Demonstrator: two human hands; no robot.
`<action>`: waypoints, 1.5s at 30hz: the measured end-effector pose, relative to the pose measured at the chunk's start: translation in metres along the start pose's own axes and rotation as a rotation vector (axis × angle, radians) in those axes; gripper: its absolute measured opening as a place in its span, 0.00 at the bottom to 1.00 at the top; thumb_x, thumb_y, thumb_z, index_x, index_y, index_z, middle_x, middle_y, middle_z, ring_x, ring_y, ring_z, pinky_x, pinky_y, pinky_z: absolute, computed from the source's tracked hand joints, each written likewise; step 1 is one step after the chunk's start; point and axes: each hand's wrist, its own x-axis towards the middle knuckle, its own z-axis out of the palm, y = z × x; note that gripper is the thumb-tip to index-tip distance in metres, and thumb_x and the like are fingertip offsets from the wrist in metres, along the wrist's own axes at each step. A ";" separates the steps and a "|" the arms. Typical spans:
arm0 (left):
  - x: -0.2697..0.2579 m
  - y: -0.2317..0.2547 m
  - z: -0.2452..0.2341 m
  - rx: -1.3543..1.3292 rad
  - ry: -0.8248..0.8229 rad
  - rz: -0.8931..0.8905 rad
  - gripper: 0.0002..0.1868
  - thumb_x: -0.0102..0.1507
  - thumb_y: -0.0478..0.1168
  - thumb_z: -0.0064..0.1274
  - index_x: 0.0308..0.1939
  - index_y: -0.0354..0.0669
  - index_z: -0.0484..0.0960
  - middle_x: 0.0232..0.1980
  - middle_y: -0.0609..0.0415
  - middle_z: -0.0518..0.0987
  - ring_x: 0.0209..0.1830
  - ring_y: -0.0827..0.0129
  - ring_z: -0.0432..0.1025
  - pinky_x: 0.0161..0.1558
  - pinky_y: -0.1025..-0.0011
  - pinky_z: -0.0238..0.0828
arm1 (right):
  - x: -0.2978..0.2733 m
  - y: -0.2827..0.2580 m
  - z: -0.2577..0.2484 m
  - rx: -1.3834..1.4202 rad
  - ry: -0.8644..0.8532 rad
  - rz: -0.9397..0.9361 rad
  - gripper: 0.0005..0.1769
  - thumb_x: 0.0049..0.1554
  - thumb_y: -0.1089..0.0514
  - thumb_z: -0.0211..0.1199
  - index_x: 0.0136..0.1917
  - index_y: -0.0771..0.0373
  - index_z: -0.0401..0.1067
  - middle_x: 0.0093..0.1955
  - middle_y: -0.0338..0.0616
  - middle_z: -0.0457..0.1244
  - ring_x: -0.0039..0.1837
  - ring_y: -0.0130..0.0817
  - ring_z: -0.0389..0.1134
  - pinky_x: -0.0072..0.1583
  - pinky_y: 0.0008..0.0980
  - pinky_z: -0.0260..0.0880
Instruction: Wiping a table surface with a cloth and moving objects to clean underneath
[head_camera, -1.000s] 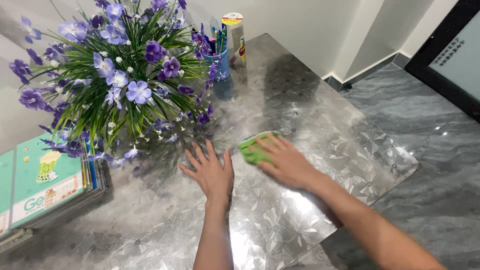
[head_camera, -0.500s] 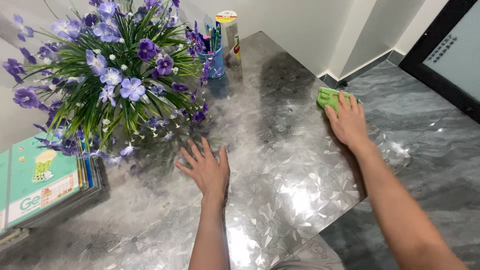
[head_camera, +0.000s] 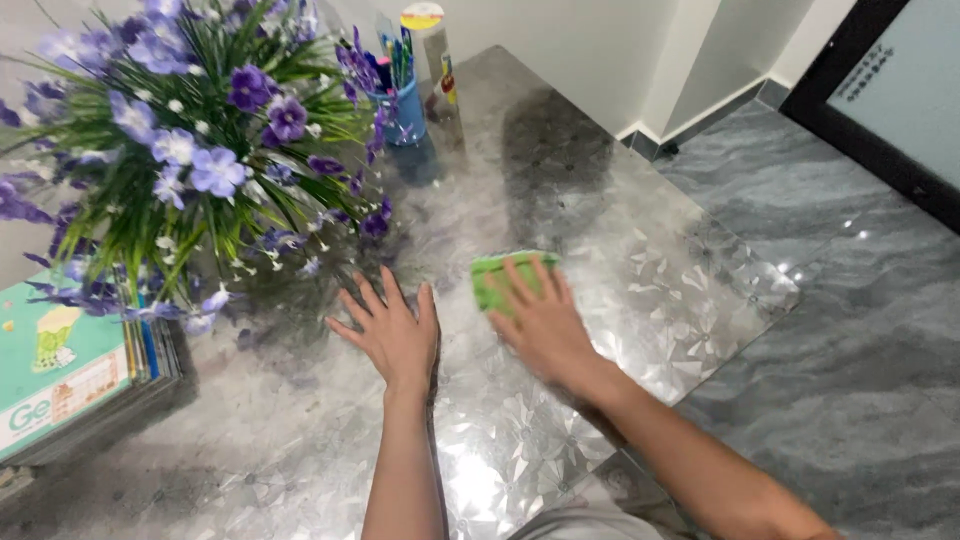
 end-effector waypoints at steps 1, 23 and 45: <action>0.000 0.000 0.001 -0.002 0.007 0.003 0.40 0.81 0.69 0.46 0.85 0.46 0.79 0.90 0.31 0.70 0.92 0.27 0.56 0.83 0.17 0.28 | -0.008 -0.005 0.005 0.021 -0.020 -0.093 0.38 0.79 0.31 0.39 0.97 0.39 0.54 0.99 0.44 0.46 0.96 0.69 0.37 0.89 0.72 0.36; 0.001 0.001 -0.005 -0.038 0.055 0.049 0.39 0.83 0.65 0.50 0.85 0.38 0.80 0.90 0.27 0.69 0.91 0.22 0.54 0.81 0.16 0.27 | -0.013 0.199 -0.022 -0.095 0.212 0.351 0.38 0.84 0.33 0.41 0.99 0.48 0.55 0.99 0.54 0.48 0.96 0.70 0.40 0.89 0.73 0.43; 0.001 -0.007 -0.008 -0.043 -0.014 0.073 0.41 0.84 0.66 0.50 0.89 0.38 0.78 0.90 0.25 0.68 0.91 0.20 0.54 0.79 0.15 0.33 | -0.109 0.185 -0.054 -0.157 -0.108 0.376 0.37 0.77 0.38 0.49 0.96 0.39 0.56 0.99 0.40 0.48 0.97 0.52 0.43 0.91 0.60 0.39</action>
